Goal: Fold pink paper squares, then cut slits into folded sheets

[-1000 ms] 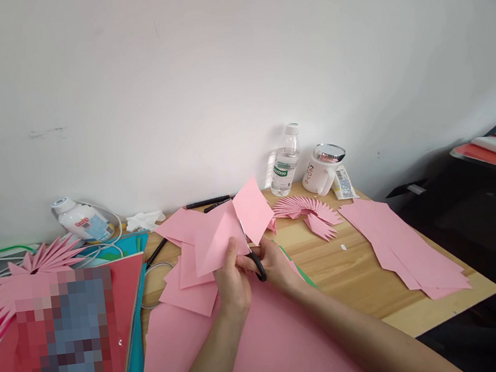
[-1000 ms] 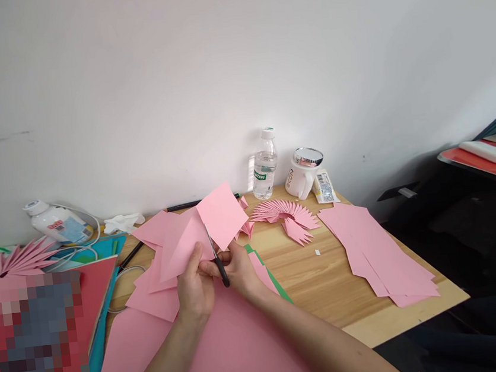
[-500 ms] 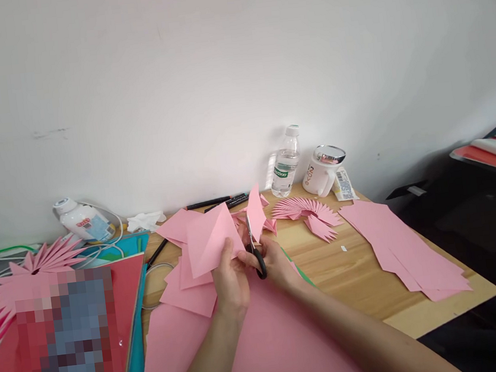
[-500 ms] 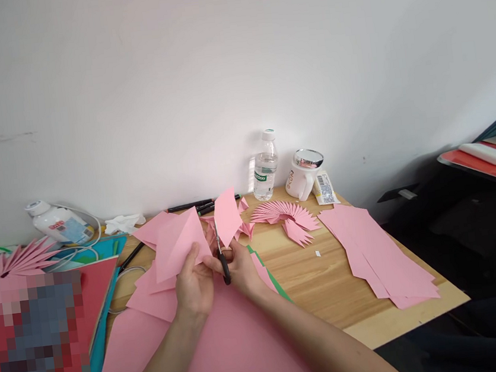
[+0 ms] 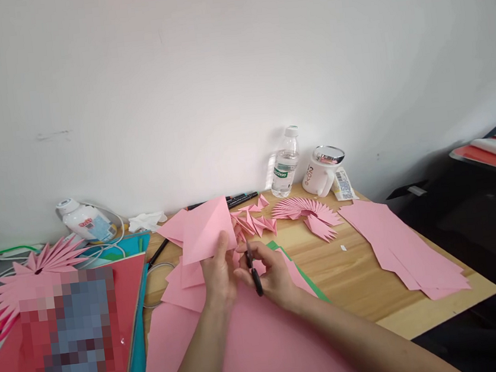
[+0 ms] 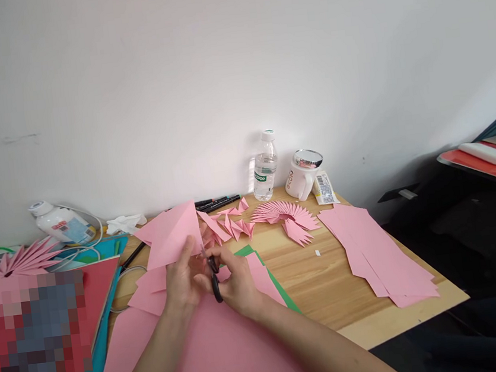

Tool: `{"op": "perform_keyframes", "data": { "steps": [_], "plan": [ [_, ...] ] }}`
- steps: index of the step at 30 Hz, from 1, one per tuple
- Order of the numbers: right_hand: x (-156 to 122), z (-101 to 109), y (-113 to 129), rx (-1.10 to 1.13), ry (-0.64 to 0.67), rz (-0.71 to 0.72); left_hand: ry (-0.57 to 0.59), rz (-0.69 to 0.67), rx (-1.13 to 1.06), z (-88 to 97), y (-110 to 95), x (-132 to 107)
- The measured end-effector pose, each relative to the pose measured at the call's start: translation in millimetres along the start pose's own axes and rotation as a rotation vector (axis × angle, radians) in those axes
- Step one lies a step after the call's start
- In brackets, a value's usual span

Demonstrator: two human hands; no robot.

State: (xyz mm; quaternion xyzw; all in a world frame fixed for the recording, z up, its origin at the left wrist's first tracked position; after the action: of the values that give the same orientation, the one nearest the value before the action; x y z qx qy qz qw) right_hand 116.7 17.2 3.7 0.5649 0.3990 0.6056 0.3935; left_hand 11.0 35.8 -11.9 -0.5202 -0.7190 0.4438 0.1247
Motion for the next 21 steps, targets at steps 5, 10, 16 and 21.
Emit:
{"op": "perform_keyframes", "data": {
  "steps": [5, 10, 16, 21],
  "plan": [
    [4.3, 17.5, 1.4, 0.067, -0.238, 0.028, 0.155, 0.064, -0.038, -11.6, 3.4, -5.7],
    [13.8, 26.5, -5.2, 0.184, -0.346, -0.071, 0.227, 0.104, -0.072, -18.2, 3.4, -9.9],
    [15.6, 19.1, -6.6, 0.294, -0.222, -0.153, 0.254, 0.213, -0.051, -16.4, 12.1, -6.7],
    [15.7, 6.3, -17.4, 0.299, 0.006, -0.212, 0.075, 0.218, -0.038, -3.9, 12.8, 0.5]
  ]
}}
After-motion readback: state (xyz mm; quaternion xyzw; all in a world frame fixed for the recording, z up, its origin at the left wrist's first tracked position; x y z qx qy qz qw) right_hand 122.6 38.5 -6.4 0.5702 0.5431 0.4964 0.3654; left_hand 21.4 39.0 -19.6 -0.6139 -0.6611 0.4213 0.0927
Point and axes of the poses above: each hand's wrist, its own x-axis towards the middle knuckle, its own z-axis out of the back of the hand, y = z × x, the point moved 6 cm from there along x, towards the middle knuckle, and after that the axes turned 8 degrees about -y, right-handed, at the moved point
